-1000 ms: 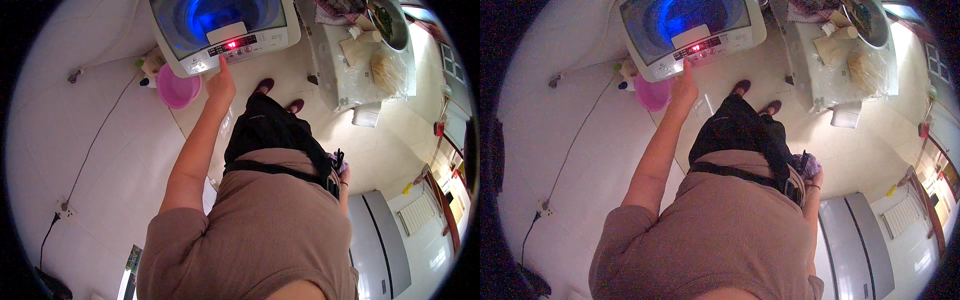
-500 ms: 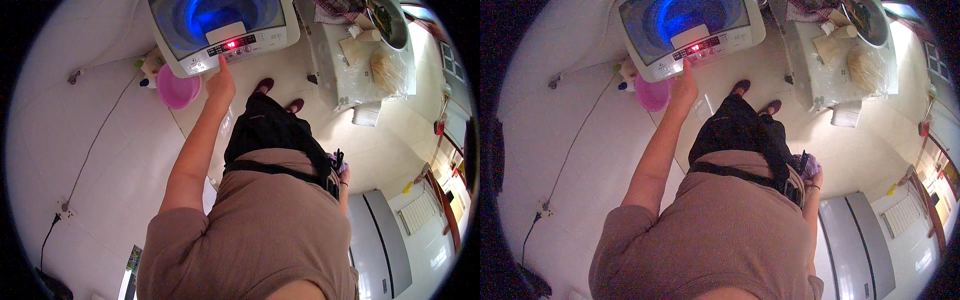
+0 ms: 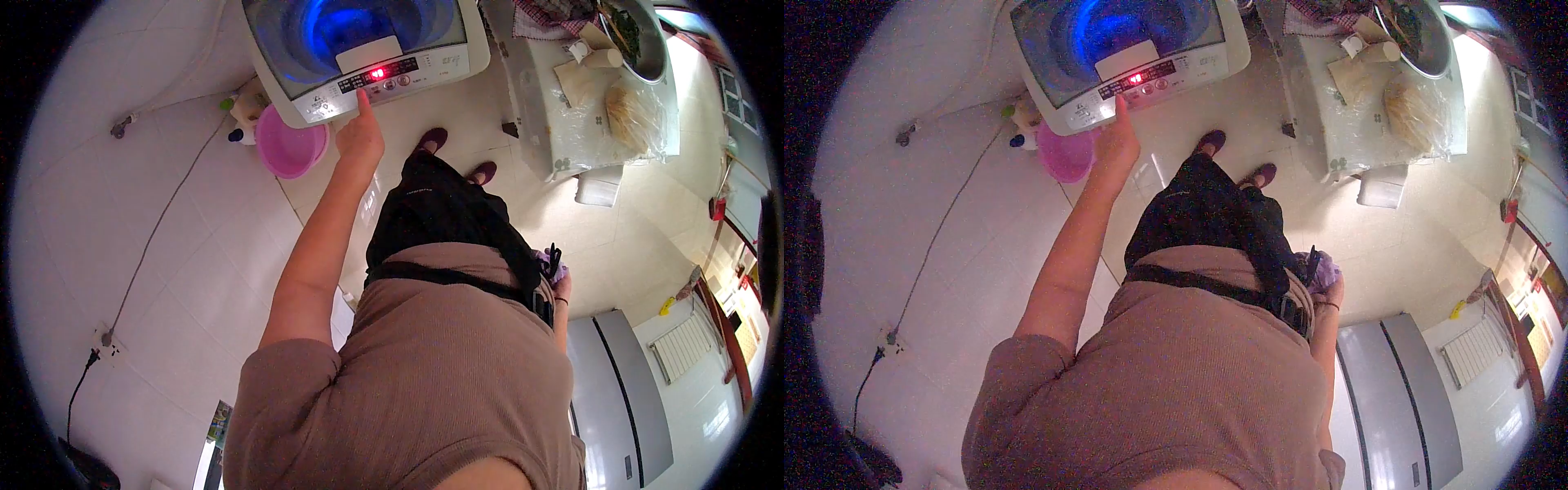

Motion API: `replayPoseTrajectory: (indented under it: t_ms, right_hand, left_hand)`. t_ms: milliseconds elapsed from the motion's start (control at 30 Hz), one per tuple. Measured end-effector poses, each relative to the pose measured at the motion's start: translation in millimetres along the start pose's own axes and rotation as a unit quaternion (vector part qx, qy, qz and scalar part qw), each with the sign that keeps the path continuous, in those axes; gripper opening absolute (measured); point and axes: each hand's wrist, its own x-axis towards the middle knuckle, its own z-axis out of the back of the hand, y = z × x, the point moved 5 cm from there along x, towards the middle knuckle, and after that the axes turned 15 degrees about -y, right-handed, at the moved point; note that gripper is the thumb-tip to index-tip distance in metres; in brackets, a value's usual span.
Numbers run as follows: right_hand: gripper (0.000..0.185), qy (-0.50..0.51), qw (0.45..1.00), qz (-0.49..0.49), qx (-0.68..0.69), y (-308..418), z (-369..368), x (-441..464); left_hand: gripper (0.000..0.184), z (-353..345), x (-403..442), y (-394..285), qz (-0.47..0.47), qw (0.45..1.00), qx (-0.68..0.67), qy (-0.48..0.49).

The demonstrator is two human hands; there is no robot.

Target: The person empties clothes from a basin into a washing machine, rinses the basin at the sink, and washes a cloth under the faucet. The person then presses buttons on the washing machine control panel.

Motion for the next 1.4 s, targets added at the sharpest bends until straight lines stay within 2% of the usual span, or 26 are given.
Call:
replayPoseTrajectory:
  t_ms: [67, 167, 233, 367, 467, 533, 567, 633, 733, 867, 933, 1133, 1267, 1333, 1400]
  right_hand:
    - [0.029, 0.021, 1.0, 0.014, -0.015, 0, 10, 11]
    - [0.031, 0.066, 0.998, -0.021, 0.008, -3, 9, 14]
    - [0.03, -0.039, 0.999, 0.017, 0.03, -3, 9, 14]
    - [0.028, 0.03, 0.999, -0.013, 0.006, -5, 22, 25]
    - [0.027, 0.02, 1.0, 0.006, 0.014, -2, 4, 11]
    - [0.025, -0.066, 0.997, 0.008, 0.051, -1, 1, 3]
    - [0.025, -0.066, 0.996, 0.008, 0.052, -1, 6, 6]
    - [0.025, 0.015, 1.0, 0.014, 0.007, 1, 10, 9]
    - [0.026, 0.05, 0.999, -0.005, 0.005, 2, 11, 10]
    - [0.026, 0.042, 0.999, 0.012, 0.014, 3, 0, 4]
    - [0.026, -0.026, 0.999, 0.022, 0.039, 4, 0, 2]
    - [0.026, 0.047, 0.999, 0.015, 0.012, 6, 6, 9]
    - [0.025, 0.043, 0.999, -0.005, 0.027, 1, 9, 16]
    - [0.025, -0.01, 0.999, 0.026, 0.04, 3, 2, 8]
    - [0.025, 0.013, 0.999, 0.013, 0.037, 4, 4, 9]
  left_hand:
    - [0.067, 1, 0, 0, -0.002, 1.0, 0.007, 0.001]
    - [0.067, -4, 1, 2, -0.001, 1.0, -0.014, -0.007]
    - [0.066, -3, 3, 2, 0.001, 0.999, -0.037, -0.024]
    - [0.065, 0, 2, 2, 0.009, 0.999, -0.03, 0.018]
    - [0.065, -5, 5, 4, 0.021, 0.999, -0.045, 0.011]
    - [0.066, -8, 7, 6, 0.03, 0.998, -0.045, 0.011]
    - [0.066, -9, 6, 6, 0.03, 0.998, -0.045, 0.011]
    - [0.067, -3, 3, 4, -0.006, 0.999, -0.025, -0.027]
    - [0.068, -5, 5, 6, 0.004, 0.999, -0.039, -0.016]
    - [0.068, -4, 5, 5, 0.0, 0.999, -0.03, -0.011]
    - [0.067, -2, 5, 4, 0.004, 0.999, -0.04, -0.005]
    - [0.065, -2, 6, 4, -0.006, 0.999, -0.035, -0.031]
    - [0.066, -1, 5, 4, -0.016, 0.998, -0.035, -0.051]
    - [0.066, -1, 4, 4, -0.007, 0.999, -0.035, -0.007]
    - [0.066, -3, 6, 4, -0.003, 0.999, -0.033, -0.005]
